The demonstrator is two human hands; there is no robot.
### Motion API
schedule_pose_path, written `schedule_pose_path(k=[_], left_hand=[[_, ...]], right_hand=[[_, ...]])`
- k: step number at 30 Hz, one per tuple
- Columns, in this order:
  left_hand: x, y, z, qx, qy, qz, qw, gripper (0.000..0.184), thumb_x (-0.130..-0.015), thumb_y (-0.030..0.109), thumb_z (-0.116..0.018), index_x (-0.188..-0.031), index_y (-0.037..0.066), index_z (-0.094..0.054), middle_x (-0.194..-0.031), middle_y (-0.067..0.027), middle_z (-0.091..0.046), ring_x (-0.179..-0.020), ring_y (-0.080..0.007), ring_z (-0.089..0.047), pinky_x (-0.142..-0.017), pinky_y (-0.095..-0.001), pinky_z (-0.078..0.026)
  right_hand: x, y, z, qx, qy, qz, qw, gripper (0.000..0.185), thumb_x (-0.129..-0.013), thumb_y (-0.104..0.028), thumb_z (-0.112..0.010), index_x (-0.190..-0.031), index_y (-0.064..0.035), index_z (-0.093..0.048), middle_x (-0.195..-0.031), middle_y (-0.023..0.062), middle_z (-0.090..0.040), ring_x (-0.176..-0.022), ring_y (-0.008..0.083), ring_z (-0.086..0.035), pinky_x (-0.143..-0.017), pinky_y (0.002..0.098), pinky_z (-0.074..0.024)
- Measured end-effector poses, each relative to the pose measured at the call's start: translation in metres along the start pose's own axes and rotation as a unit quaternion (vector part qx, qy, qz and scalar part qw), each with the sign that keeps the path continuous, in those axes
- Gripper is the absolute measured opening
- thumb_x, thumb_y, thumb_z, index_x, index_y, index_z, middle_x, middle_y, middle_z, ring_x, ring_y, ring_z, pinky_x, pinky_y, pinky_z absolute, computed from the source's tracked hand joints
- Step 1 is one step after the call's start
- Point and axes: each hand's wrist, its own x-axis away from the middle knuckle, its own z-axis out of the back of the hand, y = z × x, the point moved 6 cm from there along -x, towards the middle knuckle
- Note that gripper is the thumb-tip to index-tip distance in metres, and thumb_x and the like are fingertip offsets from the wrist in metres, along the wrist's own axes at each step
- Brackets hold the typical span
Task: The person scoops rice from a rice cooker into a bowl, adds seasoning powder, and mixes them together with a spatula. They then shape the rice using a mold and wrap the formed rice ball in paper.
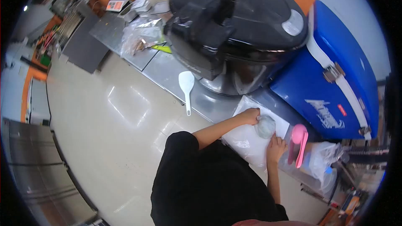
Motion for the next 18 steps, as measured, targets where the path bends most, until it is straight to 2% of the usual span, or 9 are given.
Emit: schedule_pose_path(k=[2, 5, 6, 9, 11, 14, 15, 17, 18], left_hand=[[-0.006, -0.004, 0.0, 0.031, -0.071, 0.027, 0.997, 0.03, -0.058, 0.011, -0.066, -0.084, 0.002, -0.055, -0.074, -0.0123, -0.061, -0.072, -0.0268, -0.06, -0.062, -0.0362, -0.045], [-0.002, 0.018, 0.016, -0.102, -0.005, 0.012, 0.995, 0.027, -0.053, 0.013, -0.07, -0.077, 0.009, -0.058, -0.078, -0.0065, -0.061, -0.079, -0.0248, -0.058, -0.067, -0.0338, -0.043], [0.002, 0.03, 0.022, -0.121, 0.003, 0.007, 0.993, 0.023, -0.053, 0.013, -0.072, -0.072, 0.014, -0.058, -0.08, -0.0039, -0.059, -0.083, -0.0249, -0.056, -0.072, -0.0333, -0.04], [0.006, 0.029, 0.015, -0.089, 0.05, -0.149, 0.984, 0.024, -0.056, 0.011, -0.07, -0.075, 0.011, -0.055, -0.085, -0.0059, -0.057, -0.083, -0.0261, -0.054, -0.074, -0.0346, -0.038], [0.006, 0.026, 0.007, -0.015, 0.014, -0.176, 0.984, 0.024, -0.061, 0.01, -0.067, -0.08, 0.008, -0.052, -0.087, -0.0082, -0.055, -0.082, -0.0268, -0.054, -0.074, -0.0349, -0.039], [0.015, 0.029, 0.0, 0.143, -0.018, -0.178, 0.973, 0.024, -0.068, 0.009, -0.063, -0.087, 0.005, -0.048, -0.088, -0.0109, -0.054, -0.082, -0.0279, -0.053, -0.073, -0.0346, -0.039], [0.019, 0.037, -0.005, 0.206, -0.035, -0.173, 0.963, 0.024, -0.071, 0.009, -0.061, -0.089, 0.004, -0.046, -0.088, -0.0116, -0.054, -0.083, -0.0282, -0.053, -0.073, -0.0344, -0.04], [0.029, 0.052, -0.003, 0.205, -0.038, -0.154, 0.966, 0.02, -0.076, 0.009, -0.057, -0.091, 0.002, -0.046, -0.086, -0.0116, -0.052, -0.083, -0.0231, -0.053, -0.072, -0.0336, -0.041], [0.034, 0.059, -0.009, 0.22, -0.052, -0.147, 0.963, 0.02, -0.077, 0.009, -0.057, -0.092, 0.002, -0.047, -0.085, -0.011, -0.052, -0.082, -0.0209, -0.052, -0.073, -0.0333, -0.041]], right_hand=[[-0.004, -0.001, 0.003, -0.029, 0.015, -0.023, 0.999, 0.025, -0.075, -0.013, -0.054, -0.099, -0.0114, -0.059, -0.081, 0.0033, -0.055, -0.083, 0.0229, -0.048, -0.079, 0.0386, -0.032], [0.0, -0.001, -0.001, -0.096, 0.05, -0.054, 0.993, 0.021, -0.076, -0.013, -0.053, -0.096, -0.009, -0.059, -0.082, 0.0061, -0.057, -0.081, 0.0249, -0.049, -0.08, 0.0391, -0.0312], [0.0, 0.0, -0.001, -0.102, 0.055, -0.06, 0.991, 0.02, -0.076, -0.013, -0.053, -0.095, -0.0081, -0.059, -0.083, 0.0067, -0.057, -0.081, 0.0254, -0.049, -0.08, 0.039, -0.0311], [0.001, 0.008, -0.014, -0.131, 0.06, -0.091, 0.985, 0.019, -0.078, -0.013, -0.052, -0.093, -0.0052, -0.058, -0.087, 0.0092, -0.057, -0.085, 0.0272, -0.049, -0.082, 0.039, -0.0306], [0.001, 0.019, -0.025, -0.165, 0.04, -0.121, 0.978, 0.021, -0.081, -0.016, -0.049, -0.095, -0.0032, -0.058, -0.092, 0.0119, -0.057, -0.091, 0.0285, -0.049, -0.086, 0.0395, -0.0301], [0.009, 0.039, -0.042, -0.368, 0.04, -0.191, 0.909, 0.032, -0.087, -0.022, -0.041, -0.107, 0.0003, -0.053, -0.109, 0.0159, -0.053, -0.105, 0.029, -0.045, -0.094, 0.0373, -0.0267], [0.014, 0.037, -0.045, -0.411, 0.012, -0.2, 0.889, 0.035, -0.088, -0.023, -0.038, -0.111, 0.0009, -0.05, -0.113, 0.0168, -0.05, -0.109, 0.0287, -0.043, -0.096, 0.0359, -0.0249], [0.011, 0.04, -0.048, -0.49, -0.002, -0.232, 0.84, 0.042, -0.091, -0.026, -0.033, -0.12, 0.0021, -0.042, -0.123, 0.0185, -0.044, -0.116, 0.028, -0.038, -0.1, 0.0332, -0.0214], [0.031, 0.065, -0.092, -0.38, 0.032, -0.187, 0.906, 0.042, -0.091, -0.027, -0.033, -0.121, 0.0013, -0.041, -0.119, 0.0157, -0.045, -0.111, 0.0255, -0.041, -0.097, 0.0328, -0.026]])
